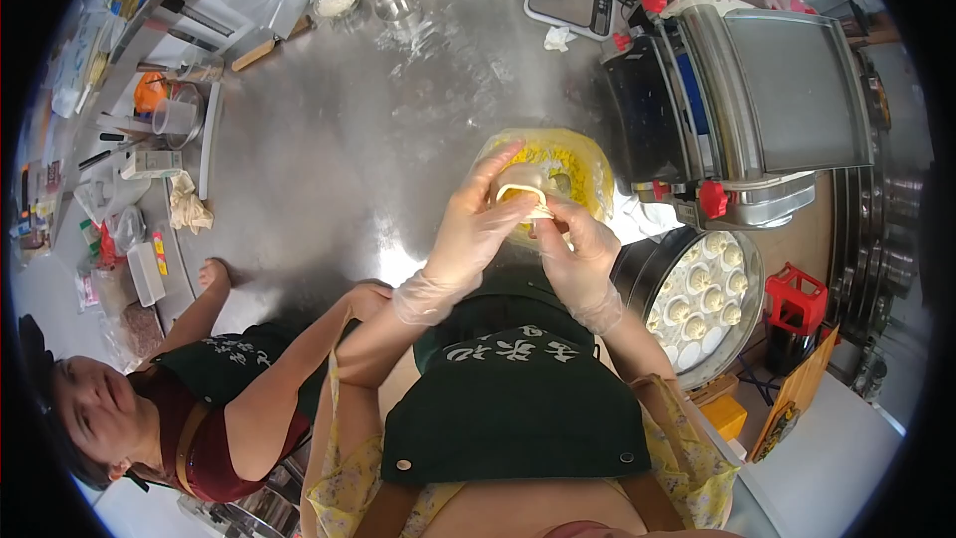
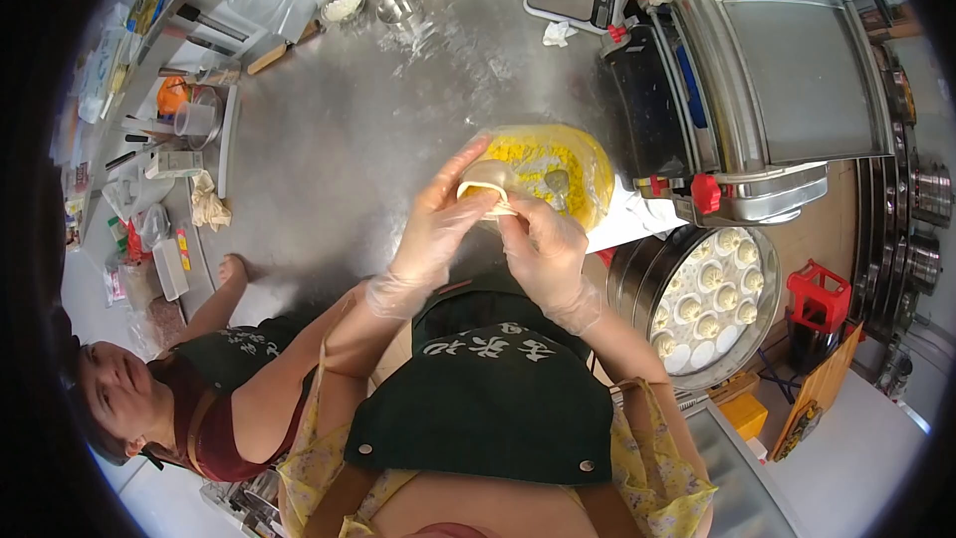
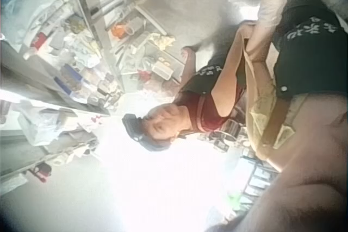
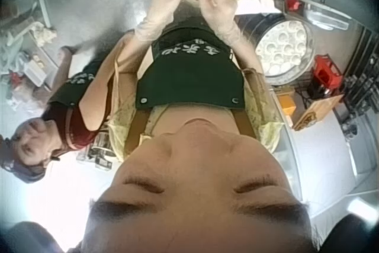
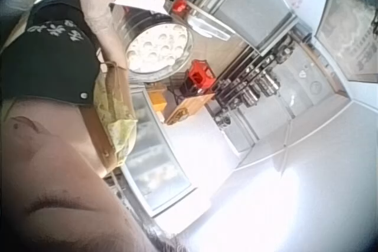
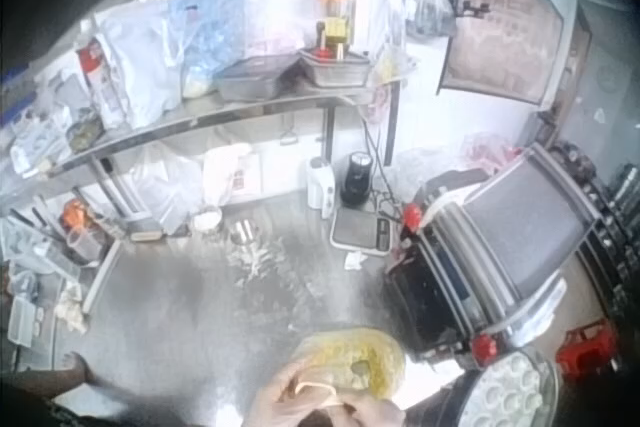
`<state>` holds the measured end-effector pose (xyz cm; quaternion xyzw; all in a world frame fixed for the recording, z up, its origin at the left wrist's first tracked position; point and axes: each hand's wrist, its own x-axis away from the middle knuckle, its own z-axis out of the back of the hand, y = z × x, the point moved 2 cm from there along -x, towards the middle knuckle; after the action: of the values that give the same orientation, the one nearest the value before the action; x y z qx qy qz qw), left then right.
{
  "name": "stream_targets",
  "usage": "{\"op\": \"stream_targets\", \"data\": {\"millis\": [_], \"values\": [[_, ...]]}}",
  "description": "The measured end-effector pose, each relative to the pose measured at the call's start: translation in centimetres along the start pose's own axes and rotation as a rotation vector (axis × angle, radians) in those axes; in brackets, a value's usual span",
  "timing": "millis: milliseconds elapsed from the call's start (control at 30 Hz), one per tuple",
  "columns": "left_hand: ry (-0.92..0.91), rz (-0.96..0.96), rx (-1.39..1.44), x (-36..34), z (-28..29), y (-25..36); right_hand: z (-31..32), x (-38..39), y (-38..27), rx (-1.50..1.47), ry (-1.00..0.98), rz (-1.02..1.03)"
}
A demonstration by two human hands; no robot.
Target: Prepare steamed buns by filling dough circles with yellow filling and placing them in a steamer.
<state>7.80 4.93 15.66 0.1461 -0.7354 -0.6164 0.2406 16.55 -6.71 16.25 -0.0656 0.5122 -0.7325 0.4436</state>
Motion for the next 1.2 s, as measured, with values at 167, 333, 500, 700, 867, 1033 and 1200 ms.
{"op": "stream_targets", "data": {"millis": [167, 333, 500, 700, 867, 1033, 1200], "values": [[0.196, -0.061, 0.399, 0.5, -1.4, -1.1, -0.6, -0.3, -0.6, -0.045, 0.048, -0.007], [0.143, -0.102, 0.155, 0.5, -0.7, -0.1, 0.2, -1.6, -1.3, 0.09, -0.09, 0.005], [0.099, -0.17, 0.117, 0.7, -0.3, 1.0, 0.4, -2.1, -1.1, 0.16, -0.043, 0.267], [0.07, -0.276, -0.224, 0.4, 0.1, 0.4, 0.0, -1.6, -0.7, 0.11, -0.031, 0.115], [0.275, -0.187, 0.318, 0.9, -1.8, 0.6, -0.2, -1.4, -1.3, 0.036, 0.087, 0.118], [0.295, -0.144, 0.248, 0.6, -1.6, -0.7, -0.6, -1.3, -0.9, 0.056, 0.01, -0.099], [0.188, -0.262, 0.068, 0.5, -0.8, 0.1, -0.1, -2.1, -1.4, -0.002, -0.022, -0.044]]}}
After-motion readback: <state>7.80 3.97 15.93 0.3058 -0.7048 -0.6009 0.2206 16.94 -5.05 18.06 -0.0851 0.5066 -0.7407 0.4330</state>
